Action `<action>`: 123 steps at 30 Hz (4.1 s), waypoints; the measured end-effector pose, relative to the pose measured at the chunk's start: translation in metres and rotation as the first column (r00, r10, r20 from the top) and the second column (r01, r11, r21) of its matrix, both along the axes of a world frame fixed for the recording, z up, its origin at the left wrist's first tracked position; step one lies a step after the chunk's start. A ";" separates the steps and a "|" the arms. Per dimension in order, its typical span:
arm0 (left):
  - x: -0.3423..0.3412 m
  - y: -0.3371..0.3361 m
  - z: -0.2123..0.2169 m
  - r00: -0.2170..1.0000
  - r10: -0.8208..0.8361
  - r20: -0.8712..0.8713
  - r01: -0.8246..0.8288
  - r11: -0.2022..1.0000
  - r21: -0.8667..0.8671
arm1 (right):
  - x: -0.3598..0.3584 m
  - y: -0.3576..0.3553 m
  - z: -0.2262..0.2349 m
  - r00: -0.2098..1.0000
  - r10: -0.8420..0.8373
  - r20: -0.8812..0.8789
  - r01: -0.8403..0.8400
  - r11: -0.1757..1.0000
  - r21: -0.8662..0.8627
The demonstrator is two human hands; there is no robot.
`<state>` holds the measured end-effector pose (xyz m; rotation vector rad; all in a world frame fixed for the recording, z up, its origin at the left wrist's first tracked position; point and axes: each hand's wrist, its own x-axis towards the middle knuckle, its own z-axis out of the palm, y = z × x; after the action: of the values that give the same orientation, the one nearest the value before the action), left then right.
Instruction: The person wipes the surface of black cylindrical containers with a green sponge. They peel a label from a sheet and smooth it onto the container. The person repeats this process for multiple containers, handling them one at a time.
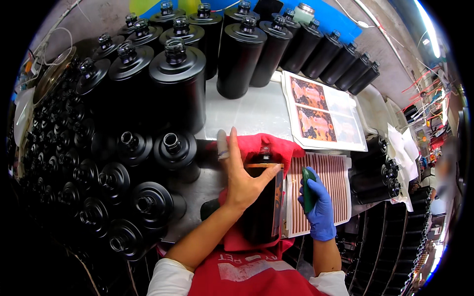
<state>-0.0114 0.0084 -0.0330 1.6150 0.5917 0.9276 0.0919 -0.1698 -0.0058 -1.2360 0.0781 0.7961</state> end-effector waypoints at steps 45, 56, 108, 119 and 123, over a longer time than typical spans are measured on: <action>-0.081 -0.071 0.009 0.737 -0.012 -0.676 0.653 0.269 0.708 | -0.018 0.065 0.033 0.537 0.380 0.753 -0.091 0.914 -0.396; -0.104 -0.074 -0.010 0.903 -0.218 -0.371 0.422 0.617 0.665 | 0.002 0.047 0.001 0.760 0.208 0.616 -0.098 0.973 -0.207; -0.095 -0.066 -0.030 0.888 -0.354 -0.293 0.436 0.849 0.297 | 0.172 -0.250 -0.063 0.859 -0.072 0.507 0.369 0.774 -0.515; -0.096 -0.057 -0.016 0.960 -0.158 -0.233 0.266 0.780 0.566 | 0.065 -0.098 0.072 0.812 0.478 0.336 -0.111 0.691 -0.714; -0.100 -0.059 -0.017 0.958 -0.133 -0.254 0.264 0.757 0.598 | 0.026 -0.066 0.103 0.753 0.589 0.294 -0.265 0.680 -0.683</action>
<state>-0.1114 -0.0505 -0.0503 2.3483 0.2257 0.8530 0.1182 -0.2356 0.0971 -2.1126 -0.4524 0.8741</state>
